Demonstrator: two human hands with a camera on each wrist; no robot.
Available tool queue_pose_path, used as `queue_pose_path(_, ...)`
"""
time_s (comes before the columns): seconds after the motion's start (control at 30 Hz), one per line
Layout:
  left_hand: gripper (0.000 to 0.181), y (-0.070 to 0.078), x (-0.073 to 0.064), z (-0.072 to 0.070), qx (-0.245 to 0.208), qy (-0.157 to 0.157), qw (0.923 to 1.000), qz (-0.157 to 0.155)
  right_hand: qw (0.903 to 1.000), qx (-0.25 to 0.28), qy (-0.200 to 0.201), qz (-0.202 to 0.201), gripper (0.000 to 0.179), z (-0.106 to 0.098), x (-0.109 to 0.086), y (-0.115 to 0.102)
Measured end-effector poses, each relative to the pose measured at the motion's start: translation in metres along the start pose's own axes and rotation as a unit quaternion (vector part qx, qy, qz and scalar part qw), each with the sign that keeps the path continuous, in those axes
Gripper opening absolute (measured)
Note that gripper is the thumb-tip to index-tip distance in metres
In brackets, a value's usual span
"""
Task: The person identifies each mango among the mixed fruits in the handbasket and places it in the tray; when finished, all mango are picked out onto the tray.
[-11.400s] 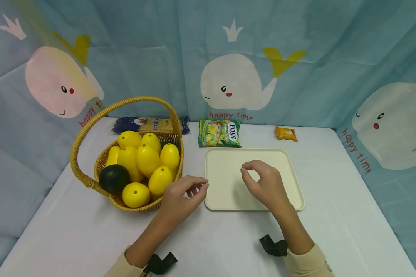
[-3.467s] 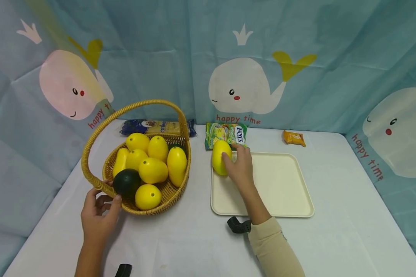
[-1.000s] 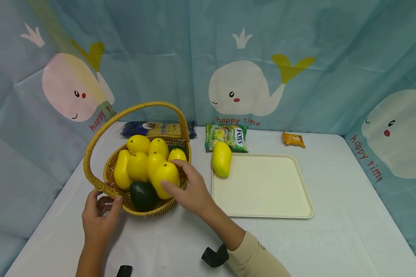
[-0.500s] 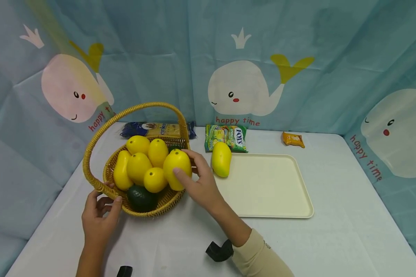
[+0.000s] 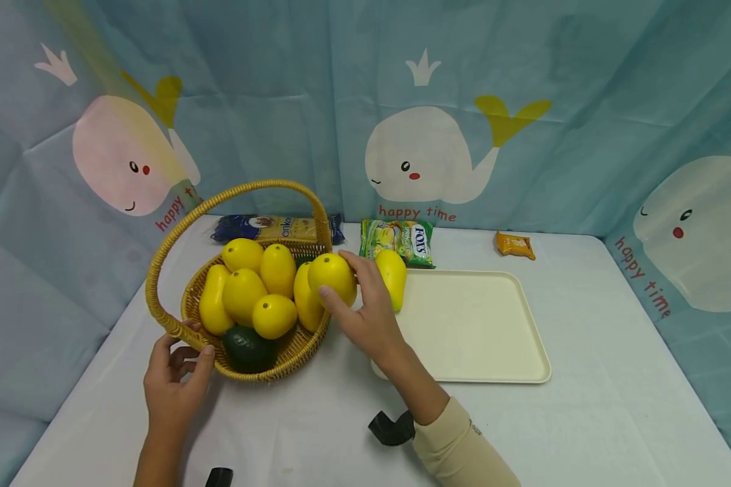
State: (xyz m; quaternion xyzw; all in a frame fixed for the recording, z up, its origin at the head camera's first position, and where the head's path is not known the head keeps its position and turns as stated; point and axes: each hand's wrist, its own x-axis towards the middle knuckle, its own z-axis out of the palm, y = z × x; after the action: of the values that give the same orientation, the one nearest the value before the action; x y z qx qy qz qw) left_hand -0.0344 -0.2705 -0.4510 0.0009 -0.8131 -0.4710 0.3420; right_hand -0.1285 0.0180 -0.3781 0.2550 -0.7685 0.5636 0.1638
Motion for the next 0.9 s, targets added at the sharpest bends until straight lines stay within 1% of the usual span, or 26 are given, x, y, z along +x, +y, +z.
queue_pose_path(0.17,0.058,0.0,0.0,0.0,0.003,0.001,1.0,0.004,1.0,0.005,0.008,-0.002,0.053,0.0,0.001,0.003)
queue_pose_path(0.27,0.057,0.006,0.001,0.001,0.004,0.001,1.0,0.007,1.0,0.002,0.002,-0.002,0.054,-0.001,0.001,0.006)
queue_pose_path(0.37,0.054,0.024,0.002,0.0,0.004,0.0,0.9999,0.01,0.9999,-0.004,-0.013,-0.003,0.057,-0.004,0.002,0.008)
queue_pose_path(0.4,0.054,0.027,0.003,0.0,0.005,0.0,0.9999,0.01,0.9998,-0.005,-0.021,-0.003,0.058,-0.005,0.003,0.008)
queue_pose_path(0.5,0.055,0.025,0.002,0.001,0.009,-0.001,0.9999,0.006,0.9989,-0.01,-0.046,0.002,0.063,-0.012,0.005,0.008)
queue_pose_path(0.6,0.059,0.008,0.001,0.0,0.013,-0.001,0.9999,-0.005,0.9974,-0.014,-0.07,0.008,0.064,-0.019,0.008,0.008)
queue_pose_path(0.63,0.06,0.005,0.0,0.0,0.013,-0.002,0.9999,-0.008,0.9969,-0.015,-0.076,0.01,0.064,-0.021,0.008,0.008)
queue_pose_path(0.77,0.061,0.004,-0.001,0.0,0.015,-0.003,0.9998,-0.012,0.9948,-0.016,-0.1,0.008,0.066,-0.026,0.01,0.009)
queue_pose_path(0.9,0.059,0.005,0.0,0.0,0.011,0.0,0.9999,-0.006,0.9934,-0.015,-0.113,0.007,0.072,-0.028,0.01,0.01)
